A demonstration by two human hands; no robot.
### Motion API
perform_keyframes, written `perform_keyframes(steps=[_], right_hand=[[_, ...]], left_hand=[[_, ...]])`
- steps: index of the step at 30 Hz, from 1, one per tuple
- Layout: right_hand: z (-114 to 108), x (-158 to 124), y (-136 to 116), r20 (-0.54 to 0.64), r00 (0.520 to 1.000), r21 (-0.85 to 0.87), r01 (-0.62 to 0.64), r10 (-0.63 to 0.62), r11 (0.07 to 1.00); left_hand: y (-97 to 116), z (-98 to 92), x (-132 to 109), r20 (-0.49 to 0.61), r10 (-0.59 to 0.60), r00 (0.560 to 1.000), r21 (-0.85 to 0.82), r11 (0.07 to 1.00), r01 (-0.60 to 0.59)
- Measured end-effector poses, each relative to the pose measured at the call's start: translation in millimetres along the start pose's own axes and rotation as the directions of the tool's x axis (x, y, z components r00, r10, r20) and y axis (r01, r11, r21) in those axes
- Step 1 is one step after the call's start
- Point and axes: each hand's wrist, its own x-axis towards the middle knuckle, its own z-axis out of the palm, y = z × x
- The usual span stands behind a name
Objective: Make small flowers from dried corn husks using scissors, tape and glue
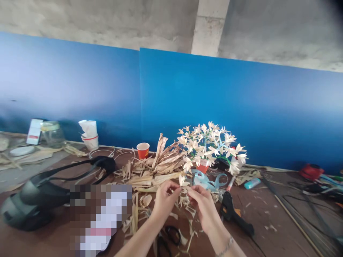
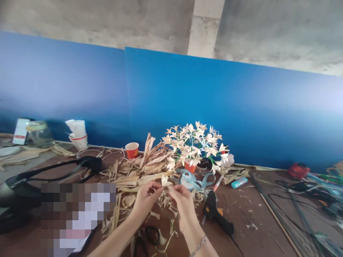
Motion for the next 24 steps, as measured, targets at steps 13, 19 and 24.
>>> perform_keyframes(steps=[13, 19, 24], right_hand=[[4.8, -4.6, 2.3, 0.152, 0.956, 0.428, -0.292, 0.250, 0.855], [5.7, -4.8, -0.5, 0.345, 0.845, 0.473, -0.533, 0.409, 0.701], [2.6, -6.2, 5.1, 0.344, 0.869, 0.363, -0.473, 0.357, 0.803]], left_hand=[[3.6, 1.7, -0.6, 0.004, -0.088, 0.996, -0.263, 0.961, 0.086], [6.7, 3.8, -3.6, 0.112, -0.155, 0.982, -0.406, 0.894, 0.188], [11.0, 3.3, -3.1, 0.091, -0.198, 0.976, -0.417, 0.882, 0.218]])
